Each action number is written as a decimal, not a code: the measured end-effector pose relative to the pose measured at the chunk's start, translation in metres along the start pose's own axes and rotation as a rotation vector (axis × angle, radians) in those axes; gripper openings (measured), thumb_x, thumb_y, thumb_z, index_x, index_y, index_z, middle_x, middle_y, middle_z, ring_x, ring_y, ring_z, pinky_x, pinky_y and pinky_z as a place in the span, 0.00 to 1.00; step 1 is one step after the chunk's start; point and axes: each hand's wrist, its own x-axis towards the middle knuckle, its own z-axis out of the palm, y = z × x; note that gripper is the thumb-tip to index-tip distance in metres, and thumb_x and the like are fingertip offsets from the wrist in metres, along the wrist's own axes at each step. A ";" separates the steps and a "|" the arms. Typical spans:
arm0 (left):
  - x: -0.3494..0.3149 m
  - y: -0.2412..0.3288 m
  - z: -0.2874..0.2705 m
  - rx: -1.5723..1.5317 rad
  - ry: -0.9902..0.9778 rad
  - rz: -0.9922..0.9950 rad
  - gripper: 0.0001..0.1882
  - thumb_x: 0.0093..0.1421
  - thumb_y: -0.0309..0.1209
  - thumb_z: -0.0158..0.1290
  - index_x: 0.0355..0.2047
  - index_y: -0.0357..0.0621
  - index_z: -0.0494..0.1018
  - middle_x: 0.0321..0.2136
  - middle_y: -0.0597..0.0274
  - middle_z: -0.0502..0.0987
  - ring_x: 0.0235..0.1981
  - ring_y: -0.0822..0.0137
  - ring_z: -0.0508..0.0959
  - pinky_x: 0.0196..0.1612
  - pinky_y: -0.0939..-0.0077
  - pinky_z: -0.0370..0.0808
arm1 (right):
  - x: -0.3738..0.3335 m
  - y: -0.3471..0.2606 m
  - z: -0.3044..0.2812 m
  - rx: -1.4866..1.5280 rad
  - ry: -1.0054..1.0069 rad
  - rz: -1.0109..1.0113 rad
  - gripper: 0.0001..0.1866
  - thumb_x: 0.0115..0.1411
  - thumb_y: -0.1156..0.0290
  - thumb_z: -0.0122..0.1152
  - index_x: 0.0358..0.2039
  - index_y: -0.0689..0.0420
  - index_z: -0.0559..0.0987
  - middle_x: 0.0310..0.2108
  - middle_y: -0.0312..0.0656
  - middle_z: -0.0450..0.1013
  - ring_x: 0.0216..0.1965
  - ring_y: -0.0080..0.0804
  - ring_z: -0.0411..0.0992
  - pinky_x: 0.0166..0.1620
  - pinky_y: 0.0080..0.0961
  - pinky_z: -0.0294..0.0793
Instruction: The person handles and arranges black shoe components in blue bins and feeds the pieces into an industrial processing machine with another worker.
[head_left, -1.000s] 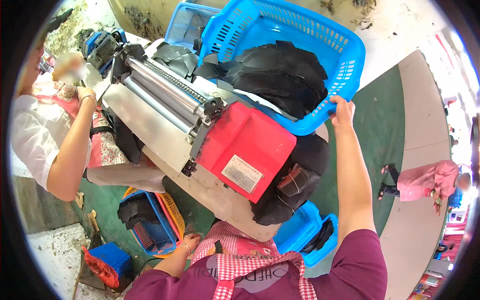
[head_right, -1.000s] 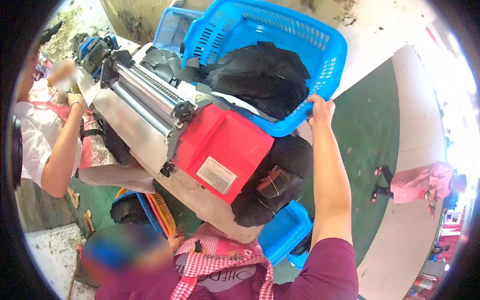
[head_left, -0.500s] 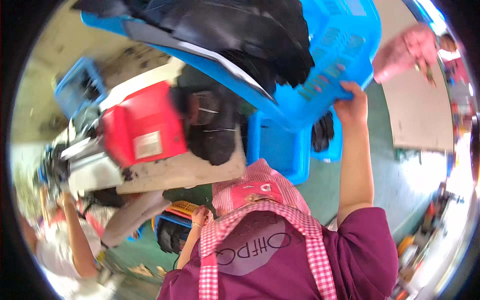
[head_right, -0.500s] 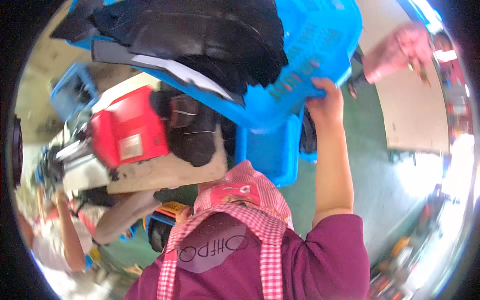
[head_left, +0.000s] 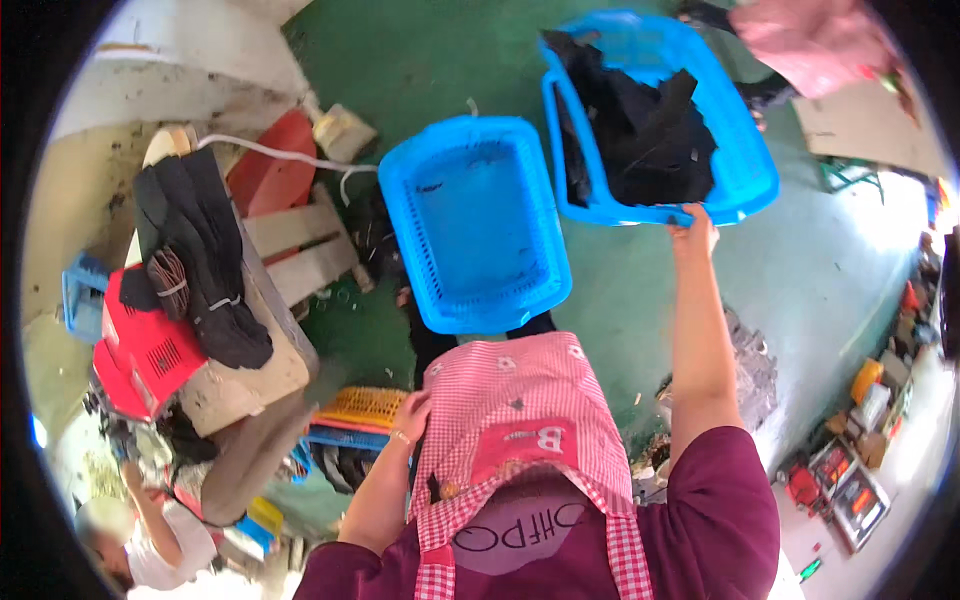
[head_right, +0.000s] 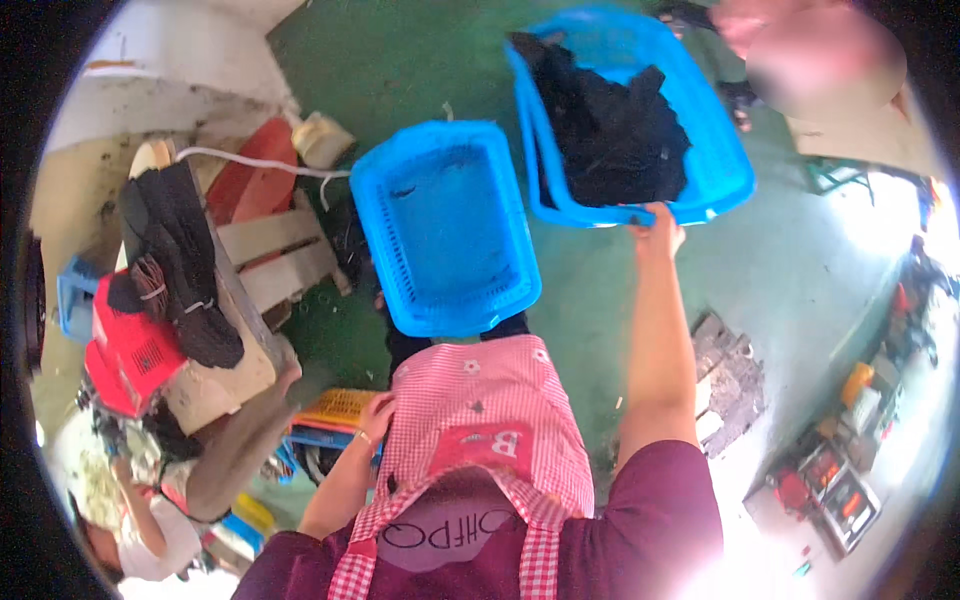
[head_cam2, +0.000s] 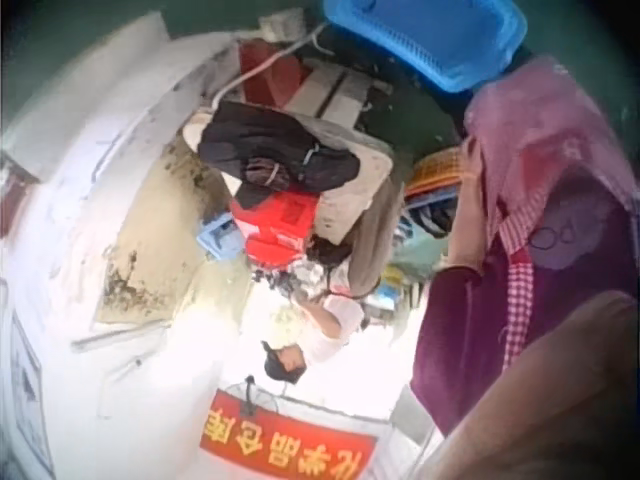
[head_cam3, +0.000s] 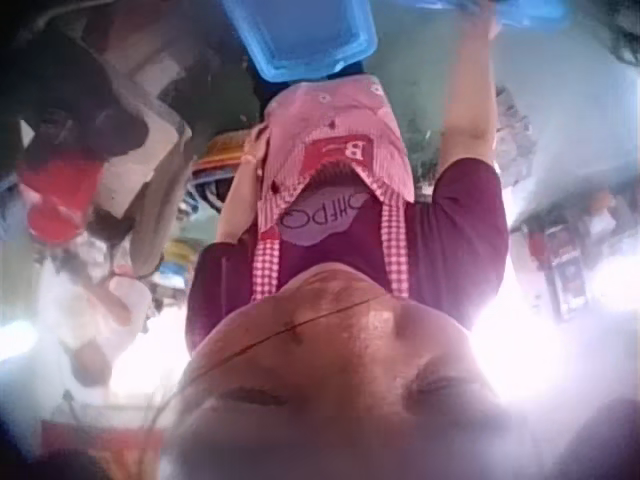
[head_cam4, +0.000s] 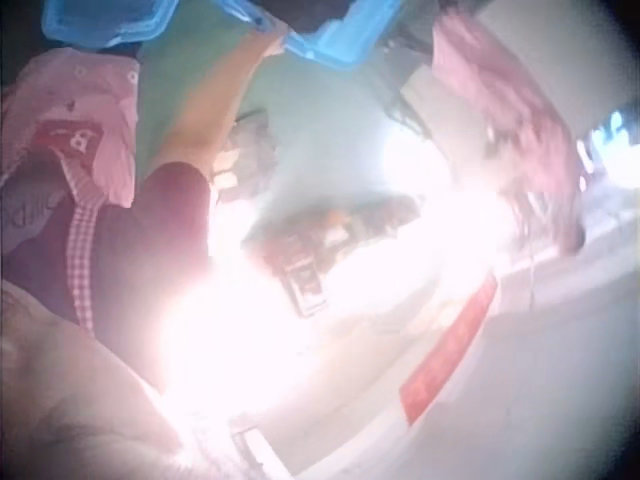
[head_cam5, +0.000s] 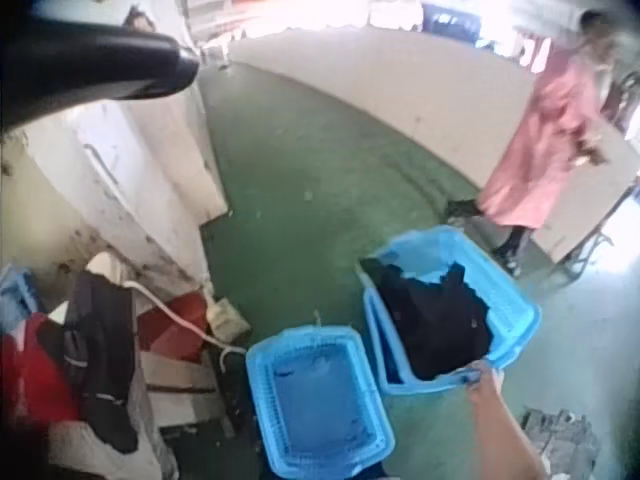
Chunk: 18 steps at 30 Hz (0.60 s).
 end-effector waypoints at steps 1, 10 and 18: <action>0.014 0.002 0.015 0.010 -0.030 0.002 0.14 0.62 0.28 0.54 0.47 0.37 0.73 0.44 0.57 0.78 0.47 0.66 0.77 0.53 0.71 0.72 | 0.027 0.018 -0.011 -0.014 -0.010 0.042 0.15 0.45 0.86 0.56 0.35 0.60 0.70 0.32 0.45 0.71 0.30 0.50 0.76 0.24 0.44 0.76; 0.186 0.020 0.044 0.426 0.388 -0.008 0.39 0.54 0.34 0.61 0.63 0.39 0.57 0.60 0.48 0.66 0.60 0.55 0.67 0.62 0.62 0.63 | 0.126 0.186 -0.126 0.009 -0.131 0.359 0.19 0.58 0.58 0.65 0.39 0.59 0.71 0.37 0.49 0.70 0.34 0.46 0.75 0.34 0.42 0.79; 0.229 0.105 0.041 -0.275 0.443 -0.278 0.40 0.50 0.34 0.62 0.61 0.37 0.57 0.54 0.47 0.70 0.50 0.56 0.75 0.54 0.62 0.72 | -0.010 0.272 -0.059 -1.324 -0.587 0.058 0.37 0.54 0.51 0.66 0.56 0.64 0.70 0.47 0.51 0.74 0.50 0.44 0.72 0.54 0.38 0.69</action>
